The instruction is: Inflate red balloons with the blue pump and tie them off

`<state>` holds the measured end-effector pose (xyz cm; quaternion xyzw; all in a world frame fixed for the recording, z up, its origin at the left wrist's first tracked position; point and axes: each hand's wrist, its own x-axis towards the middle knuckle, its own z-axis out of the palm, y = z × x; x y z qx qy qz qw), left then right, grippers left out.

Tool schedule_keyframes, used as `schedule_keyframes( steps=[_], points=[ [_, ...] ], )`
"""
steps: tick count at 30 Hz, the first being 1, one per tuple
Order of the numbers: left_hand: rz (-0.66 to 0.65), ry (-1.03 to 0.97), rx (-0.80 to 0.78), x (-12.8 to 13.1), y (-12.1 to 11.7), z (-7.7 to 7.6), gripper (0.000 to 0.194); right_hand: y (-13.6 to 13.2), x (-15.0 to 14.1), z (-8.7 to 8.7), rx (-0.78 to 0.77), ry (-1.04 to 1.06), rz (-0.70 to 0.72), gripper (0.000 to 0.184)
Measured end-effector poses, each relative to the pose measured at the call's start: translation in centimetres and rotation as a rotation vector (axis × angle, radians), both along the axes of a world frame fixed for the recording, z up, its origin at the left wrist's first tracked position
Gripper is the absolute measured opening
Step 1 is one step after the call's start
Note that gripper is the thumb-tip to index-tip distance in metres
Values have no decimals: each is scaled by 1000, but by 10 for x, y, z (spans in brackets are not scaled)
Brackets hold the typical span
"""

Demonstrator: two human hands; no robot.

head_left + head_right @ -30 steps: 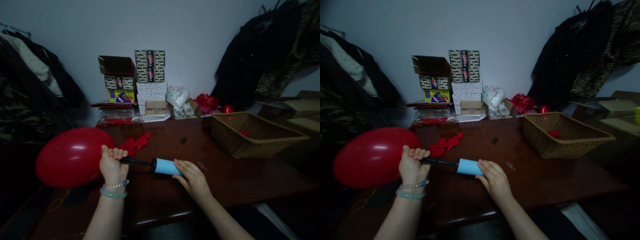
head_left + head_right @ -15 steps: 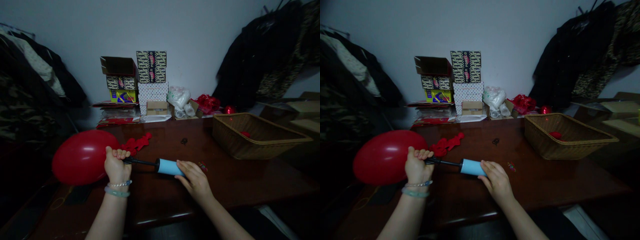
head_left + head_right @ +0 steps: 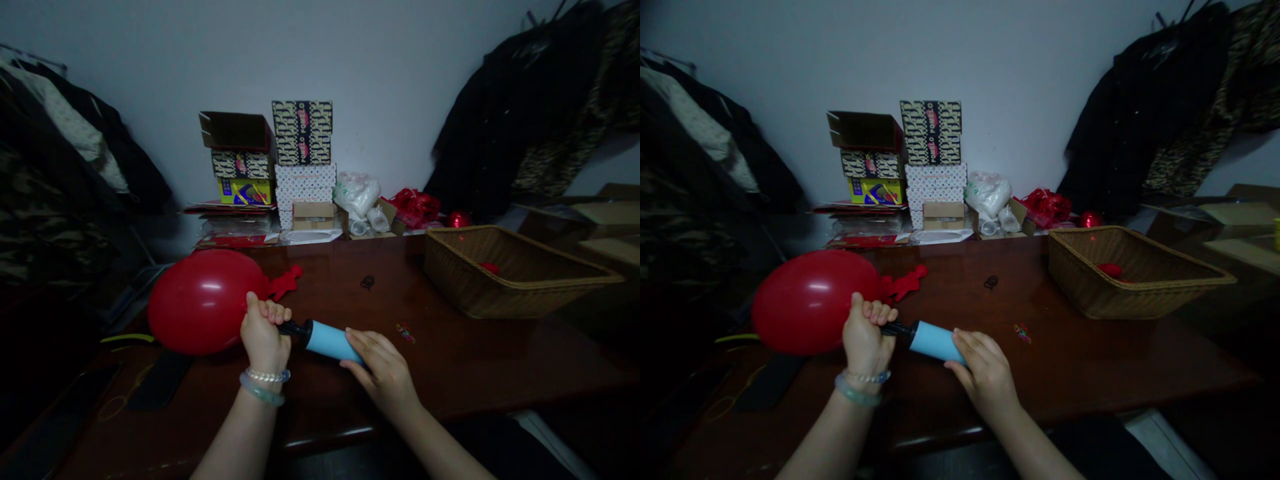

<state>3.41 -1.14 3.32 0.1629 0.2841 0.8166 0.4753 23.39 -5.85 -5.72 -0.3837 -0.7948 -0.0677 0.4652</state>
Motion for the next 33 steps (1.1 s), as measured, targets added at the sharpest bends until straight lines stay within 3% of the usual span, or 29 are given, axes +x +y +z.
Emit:
schedule_keyframes(
  steps=[5, 14, 18, 25, 33],
  points=[
    [1, 11, 15, -8, 2, 3, 49, -1, -4, 2, -2, 4, 15, 49],
    [96, -33, 34, -64, 4, 15, 45, 8, 7, 2, -39, -22, 16, 49],
    [112, -48, 31, -76, 4, 17, 43, 9, 10, 5, -1, -30, 25, 49],
    [72, -45, 1, -67, 8, 10, 47, 6, 9, 2, 11, -31, 32, 50],
    [1, -65, -14, -30, 8, 1, 47, 3, 4, 2, 29, -32, 24, 49]
  ],
)
